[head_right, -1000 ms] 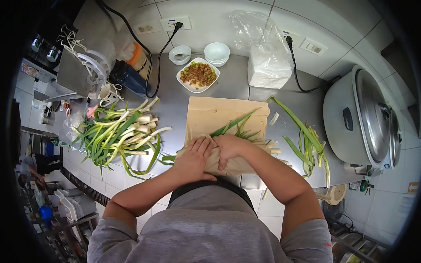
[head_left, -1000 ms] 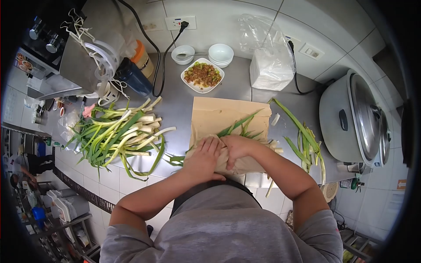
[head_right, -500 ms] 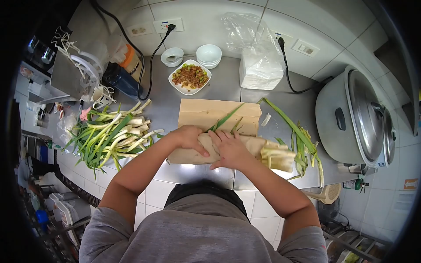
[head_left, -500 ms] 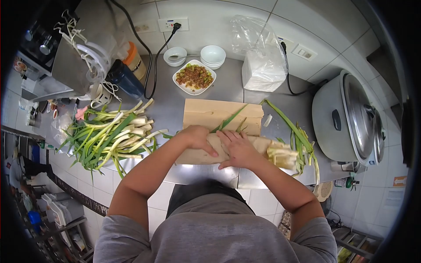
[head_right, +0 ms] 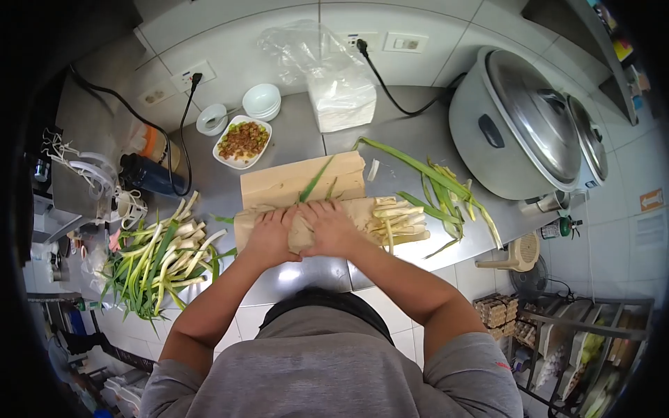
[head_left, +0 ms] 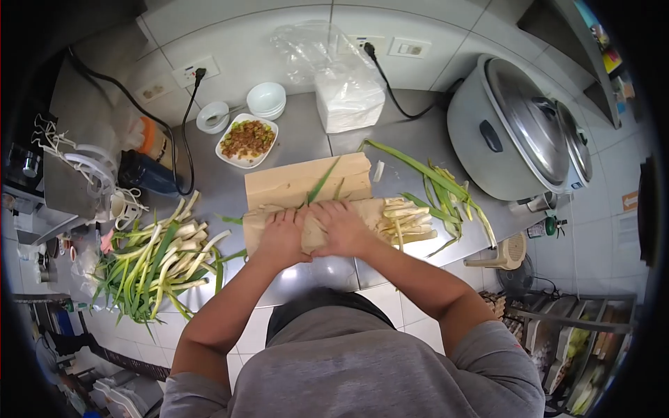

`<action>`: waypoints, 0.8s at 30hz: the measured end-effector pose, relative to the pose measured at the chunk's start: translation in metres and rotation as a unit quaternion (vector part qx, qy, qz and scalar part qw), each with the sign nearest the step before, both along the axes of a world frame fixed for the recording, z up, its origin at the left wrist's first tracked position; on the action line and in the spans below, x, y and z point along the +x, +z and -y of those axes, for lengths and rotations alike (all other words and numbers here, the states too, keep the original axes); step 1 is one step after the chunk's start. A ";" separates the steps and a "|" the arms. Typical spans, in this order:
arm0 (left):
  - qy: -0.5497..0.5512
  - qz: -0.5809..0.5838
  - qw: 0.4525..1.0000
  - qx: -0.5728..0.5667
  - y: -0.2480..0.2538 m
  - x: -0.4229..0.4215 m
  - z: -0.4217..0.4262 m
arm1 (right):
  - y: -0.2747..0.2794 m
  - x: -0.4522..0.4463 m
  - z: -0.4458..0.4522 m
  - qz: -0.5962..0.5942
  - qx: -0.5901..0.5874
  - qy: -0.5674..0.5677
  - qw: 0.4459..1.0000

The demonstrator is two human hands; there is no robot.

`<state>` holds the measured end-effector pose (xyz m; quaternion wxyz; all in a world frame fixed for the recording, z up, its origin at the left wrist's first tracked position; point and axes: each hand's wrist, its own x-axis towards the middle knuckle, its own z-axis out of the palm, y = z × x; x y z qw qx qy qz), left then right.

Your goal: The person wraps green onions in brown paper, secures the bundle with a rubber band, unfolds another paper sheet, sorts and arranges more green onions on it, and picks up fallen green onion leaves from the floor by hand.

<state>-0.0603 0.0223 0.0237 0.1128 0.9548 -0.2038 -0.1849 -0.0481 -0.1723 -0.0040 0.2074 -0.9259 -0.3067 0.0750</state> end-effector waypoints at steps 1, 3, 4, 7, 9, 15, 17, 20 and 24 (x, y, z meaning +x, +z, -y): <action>-0.005 0.007 1.000 -0.002 0.001 -0.002 0.001 | 0.001 -0.008 0.003 0.007 -0.002 -0.005 1.000; -0.016 0.018 1.000 0.015 -0.001 -0.023 0.004 | 0.001 -0.030 0.011 0.032 -0.037 0.030 0.998; -0.024 0.021 0.999 0.015 -0.001 -0.029 0.005 | 0.002 -0.035 0.013 0.034 -0.037 0.022 0.998; -0.027 0.063 0.997 -0.028 -0.008 -0.038 0.003 | -0.001 -0.042 0.015 0.020 0.014 0.038 0.999; -0.008 -0.034 0.999 -0.027 0.001 -0.013 0.003 | -0.002 -0.020 0.012 -0.043 0.004 0.034 0.998; -0.030 -0.227 0.969 -0.092 0.004 0.025 -0.006 | -0.001 0.023 0.004 -0.204 -0.050 0.058 0.976; -0.036 0.090 0.995 0.016 -0.004 -0.006 0.000 | -0.004 0.018 0.006 -0.168 -0.040 0.056 0.983; -0.023 0.031 0.999 0.032 -0.004 -0.024 0.013 | 0.001 0.025 0.003 -0.230 -0.075 0.051 0.969; -0.012 0.001 1.000 -0.008 -0.005 -0.006 0.009 | 0.007 0.024 0.002 -0.227 -0.071 0.059 0.970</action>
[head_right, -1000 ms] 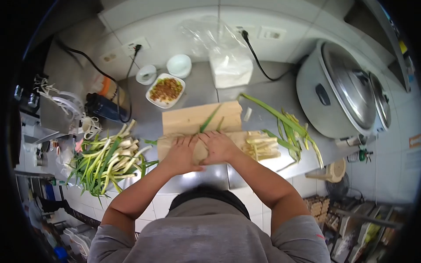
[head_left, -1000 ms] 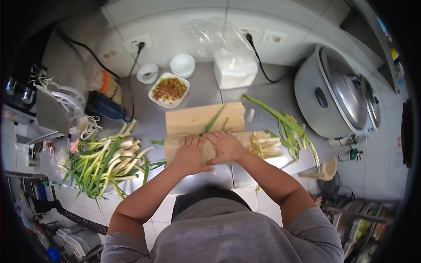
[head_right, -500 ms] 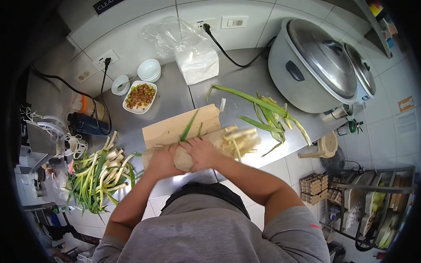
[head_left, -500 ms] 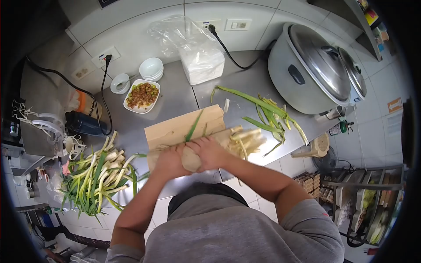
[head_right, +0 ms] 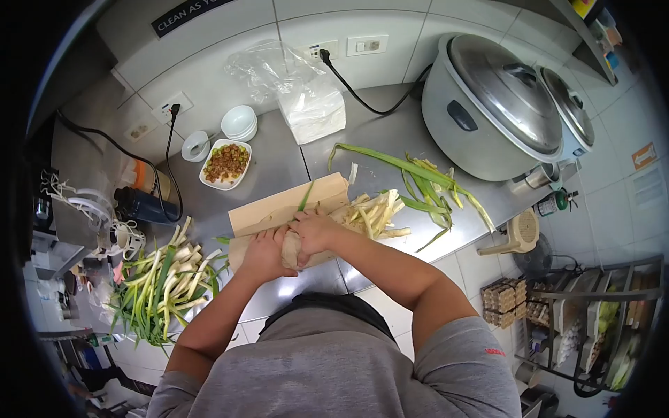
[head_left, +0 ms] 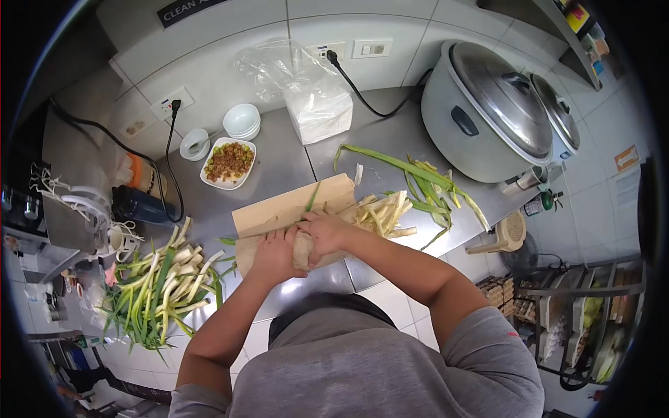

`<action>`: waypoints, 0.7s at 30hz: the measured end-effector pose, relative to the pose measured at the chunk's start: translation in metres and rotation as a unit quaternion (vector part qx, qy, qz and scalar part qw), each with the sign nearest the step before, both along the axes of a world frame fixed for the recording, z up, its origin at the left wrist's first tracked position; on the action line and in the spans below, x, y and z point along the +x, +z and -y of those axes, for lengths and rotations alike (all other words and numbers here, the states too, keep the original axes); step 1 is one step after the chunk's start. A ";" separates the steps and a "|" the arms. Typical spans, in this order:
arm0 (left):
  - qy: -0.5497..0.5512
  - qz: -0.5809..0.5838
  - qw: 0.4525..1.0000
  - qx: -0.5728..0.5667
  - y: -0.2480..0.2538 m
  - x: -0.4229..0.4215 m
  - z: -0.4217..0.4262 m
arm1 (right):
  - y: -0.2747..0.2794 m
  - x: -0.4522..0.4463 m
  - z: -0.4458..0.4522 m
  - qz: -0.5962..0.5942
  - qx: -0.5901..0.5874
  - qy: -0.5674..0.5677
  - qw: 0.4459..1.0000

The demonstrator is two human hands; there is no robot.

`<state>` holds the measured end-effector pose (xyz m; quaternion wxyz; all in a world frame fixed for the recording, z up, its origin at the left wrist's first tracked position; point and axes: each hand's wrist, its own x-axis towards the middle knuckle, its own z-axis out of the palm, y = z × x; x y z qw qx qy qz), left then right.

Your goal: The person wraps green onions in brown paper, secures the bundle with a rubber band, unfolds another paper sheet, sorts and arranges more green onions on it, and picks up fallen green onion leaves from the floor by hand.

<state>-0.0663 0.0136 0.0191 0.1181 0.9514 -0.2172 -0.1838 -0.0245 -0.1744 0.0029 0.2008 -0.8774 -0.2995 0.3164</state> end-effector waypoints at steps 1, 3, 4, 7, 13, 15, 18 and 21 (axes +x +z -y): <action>-0.002 -0.007 1.000 -0.001 -0.001 0.003 -0.002 | 0.006 -0.012 0.000 0.080 -0.001 -0.034 0.996; -0.001 -0.017 1.000 -0.002 -0.001 0.007 -0.006 | 0.017 -0.043 0.002 0.157 0.000 -0.065 0.986; 0.005 -0.030 1.000 -0.002 0.001 0.007 -0.006 | 0.023 -0.062 0.009 0.221 0.017 -0.063 0.973; 0.015 -0.033 0.999 -0.001 0.003 0.006 -0.004 | 0.027 -0.083 0.052 0.341 -0.023 -0.083 0.936; 0.009 -0.021 1.000 -0.001 0.002 0.006 -0.004 | 0.038 -0.063 0.156 0.448 0.019 -0.364 0.816; 0.010 -0.017 1.000 0.003 0.003 0.006 -0.004 | 0.048 -0.063 0.163 0.232 0.019 -0.526 0.818; 0.002 -0.025 0.999 0.024 0.005 0.002 -0.002 | 0.013 -0.075 0.138 0.130 0.100 -0.548 0.821; 0.004 -0.014 0.999 0.031 0.003 -0.001 0.000 | -0.008 -0.069 0.123 0.113 0.230 -0.581 0.772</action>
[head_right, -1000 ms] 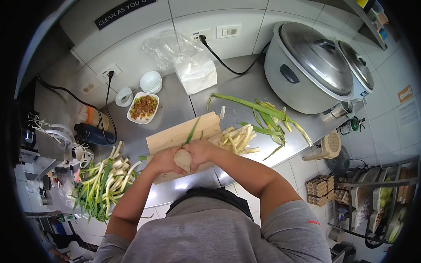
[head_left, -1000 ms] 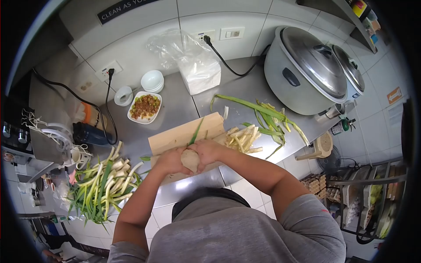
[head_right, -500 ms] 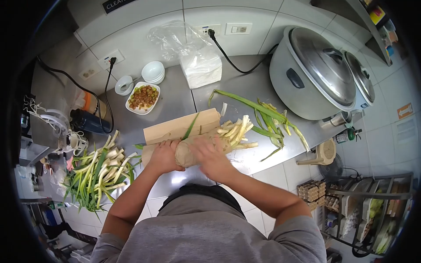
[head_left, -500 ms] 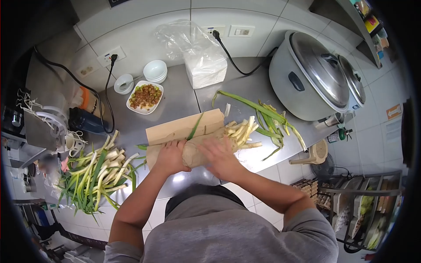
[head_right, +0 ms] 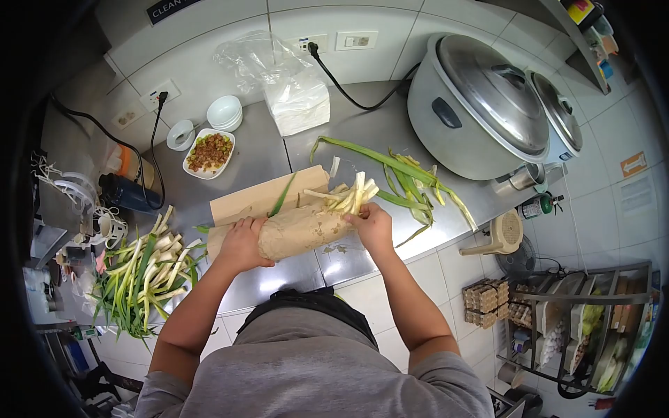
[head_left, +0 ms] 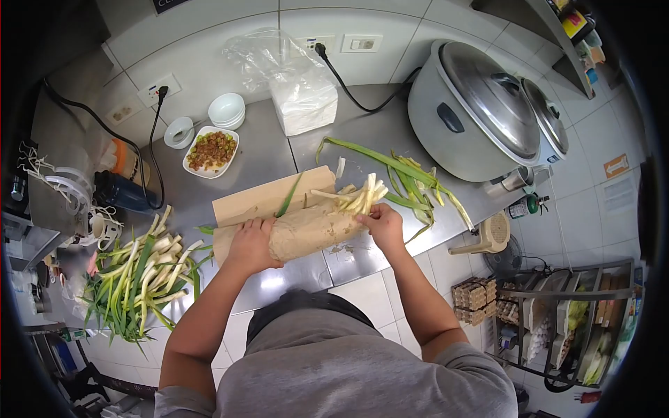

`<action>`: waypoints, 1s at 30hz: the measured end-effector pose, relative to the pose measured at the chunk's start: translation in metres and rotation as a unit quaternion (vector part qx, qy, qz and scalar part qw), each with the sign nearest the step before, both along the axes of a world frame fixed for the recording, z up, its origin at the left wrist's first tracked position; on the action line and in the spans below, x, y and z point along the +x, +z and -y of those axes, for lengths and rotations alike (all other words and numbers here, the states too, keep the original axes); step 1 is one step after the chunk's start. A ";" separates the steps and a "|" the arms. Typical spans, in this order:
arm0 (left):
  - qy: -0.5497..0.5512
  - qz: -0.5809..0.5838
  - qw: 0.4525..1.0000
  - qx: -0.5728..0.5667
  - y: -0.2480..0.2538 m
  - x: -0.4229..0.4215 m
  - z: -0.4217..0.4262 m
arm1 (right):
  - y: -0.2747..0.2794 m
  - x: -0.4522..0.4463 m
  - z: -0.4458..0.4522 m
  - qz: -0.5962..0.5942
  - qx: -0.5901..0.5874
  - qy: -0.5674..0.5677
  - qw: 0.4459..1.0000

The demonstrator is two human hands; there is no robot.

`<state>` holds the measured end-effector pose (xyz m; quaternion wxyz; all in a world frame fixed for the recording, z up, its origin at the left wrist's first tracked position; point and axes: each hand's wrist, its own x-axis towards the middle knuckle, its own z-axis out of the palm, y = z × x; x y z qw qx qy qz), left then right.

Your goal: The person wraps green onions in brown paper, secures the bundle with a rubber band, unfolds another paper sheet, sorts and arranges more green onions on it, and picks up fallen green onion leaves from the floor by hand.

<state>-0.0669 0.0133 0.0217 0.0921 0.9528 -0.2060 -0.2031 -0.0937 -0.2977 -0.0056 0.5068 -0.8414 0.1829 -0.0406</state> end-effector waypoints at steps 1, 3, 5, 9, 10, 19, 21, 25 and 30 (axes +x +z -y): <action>0.002 -0.001 1.000 0.002 0.000 0.000 0.000 | -0.004 0.002 0.005 0.000 0.002 -0.001 1.000; 0.002 0.000 1.000 0.008 0.002 0.001 0.000 | -0.006 0.007 0.014 -0.085 0.137 0.003 0.987; 0.005 -0.013 1.000 0.013 0.005 0.002 0.001 | -0.002 0.009 0.028 -0.070 0.090 0.012 0.993; 0.007 -0.007 1.000 0.007 0.004 0.002 0.000 | 0.016 0.017 0.066 0.019 -0.095 0.007 0.995; 0.007 -0.008 1.000 0.010 0.005 0.002 0.001 | 0.032 0.018 0.065 -0.026 -0.032 -0.001 0.999; 0.026 -0.010 1.000 0.011 0.007 -0.013 -0.011 | 0.020 0.017 0.031 -0.102 0.138 0.168 0.971; 0.032 -0.021 0.999 0.014 0.007 -0.017 -0.017 | 0.013 0.012 0.031 -0.130 0.178 0.208 0.953; 0.038 -0.016 0.999 0.028 0.010 -0.023 -0.019 | -0.001 0.006 0.005 0.010 -0.084 0.203 0.976; 0.060 -0.008 0.998 0.023 0.010 -0.028 -0.019 | -0.018 0.018 -0.015 0.125 -0.265 0.078 0.953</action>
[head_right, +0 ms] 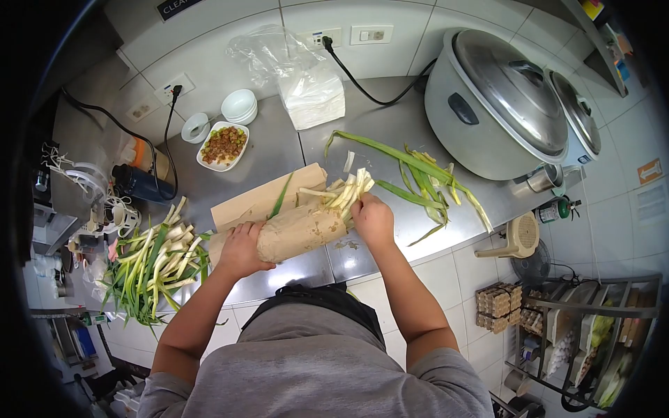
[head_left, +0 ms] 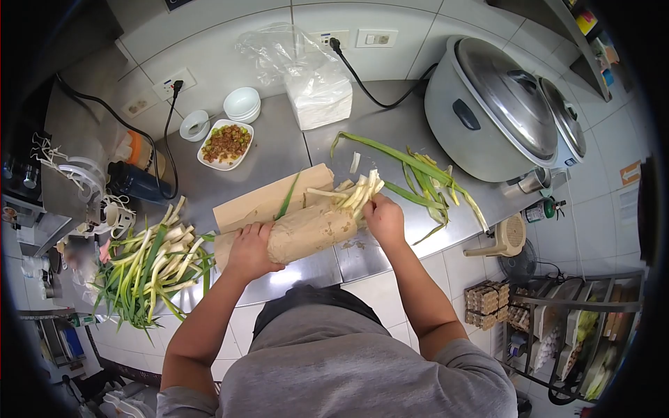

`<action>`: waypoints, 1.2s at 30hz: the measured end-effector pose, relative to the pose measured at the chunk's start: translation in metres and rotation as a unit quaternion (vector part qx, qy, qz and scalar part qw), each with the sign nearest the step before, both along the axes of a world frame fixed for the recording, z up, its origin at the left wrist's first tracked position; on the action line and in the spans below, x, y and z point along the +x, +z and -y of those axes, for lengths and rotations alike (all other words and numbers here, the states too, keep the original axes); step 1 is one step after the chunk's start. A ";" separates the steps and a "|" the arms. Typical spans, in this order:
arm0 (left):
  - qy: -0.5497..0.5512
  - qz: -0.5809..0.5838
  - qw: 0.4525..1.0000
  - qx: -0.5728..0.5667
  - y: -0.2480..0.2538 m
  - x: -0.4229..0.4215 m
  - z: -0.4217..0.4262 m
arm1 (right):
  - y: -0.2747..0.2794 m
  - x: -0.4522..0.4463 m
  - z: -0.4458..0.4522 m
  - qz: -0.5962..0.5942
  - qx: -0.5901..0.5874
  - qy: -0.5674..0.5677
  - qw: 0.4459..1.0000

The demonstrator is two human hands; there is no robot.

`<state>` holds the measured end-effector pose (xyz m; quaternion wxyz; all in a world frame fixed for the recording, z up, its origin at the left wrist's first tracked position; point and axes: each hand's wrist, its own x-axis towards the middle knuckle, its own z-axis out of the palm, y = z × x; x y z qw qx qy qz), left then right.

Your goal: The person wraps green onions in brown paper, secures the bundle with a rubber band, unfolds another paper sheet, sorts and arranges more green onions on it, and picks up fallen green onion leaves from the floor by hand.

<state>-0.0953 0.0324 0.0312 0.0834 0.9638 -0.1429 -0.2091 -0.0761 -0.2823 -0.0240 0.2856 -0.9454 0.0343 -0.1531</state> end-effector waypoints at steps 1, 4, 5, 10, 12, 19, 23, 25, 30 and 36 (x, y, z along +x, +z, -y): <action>0.001 0.000 1.000 -0.005 0.000 0.000 0.000 | -0.001 0.002 0.000 0.022 0.000 -0.008 1.000; 0.007 -0.002 1.000 -0.016 0.001 0.001 -0.002 | 0.002 0.002 0.002 0.014 -0.018 -0.023 0.999; 0.009 -0.004 1.000 -0.018 0.000 0.001 -0.002 | 0.000 0.000 0.003 0.014 -0.021 -0.019 1.000; -0.003 0.017 0.999 -0.034 -0.006 -0.005 -0.007 | -0.022 0.018 0.070 0.059 -0.107 -0.196 0.973; -0.010 0.027 0.999 -0.038 -0.006 -0.001 -0.008 | 0.001 0.030 0.115 0.061 -0.096 -0.260 0.959; -0.012 0.008 0.999 -0.039 -0.001 0.002 -0.008 | 0.063 0.029 0.138 0.016 -0.041 -0.188 0.981; -0.010 0.009 0.999 -0.033 -0.002 0.001 -0.006 | 0.047 0.024 0.097 -0.013 -0.004 -0.069 0.998; -0.011 0.015 0.999 -0.036 -0.006 0.001 -0.006 | 0.073 0.023 0.051 0.055 -0.014 0.091 0.994; -0.011 0.025 0.999 -0.021 -0.003 -0.004 -0.003 | 0.065 0.043 0.008 -0.069 -0.107 0.330 0.935; -0.008 0.066 0.996 -0.056 -0.014 -0.011 -0.008 | 0.038 0.065 0.050 -0.198 -0.017 0.304 0.932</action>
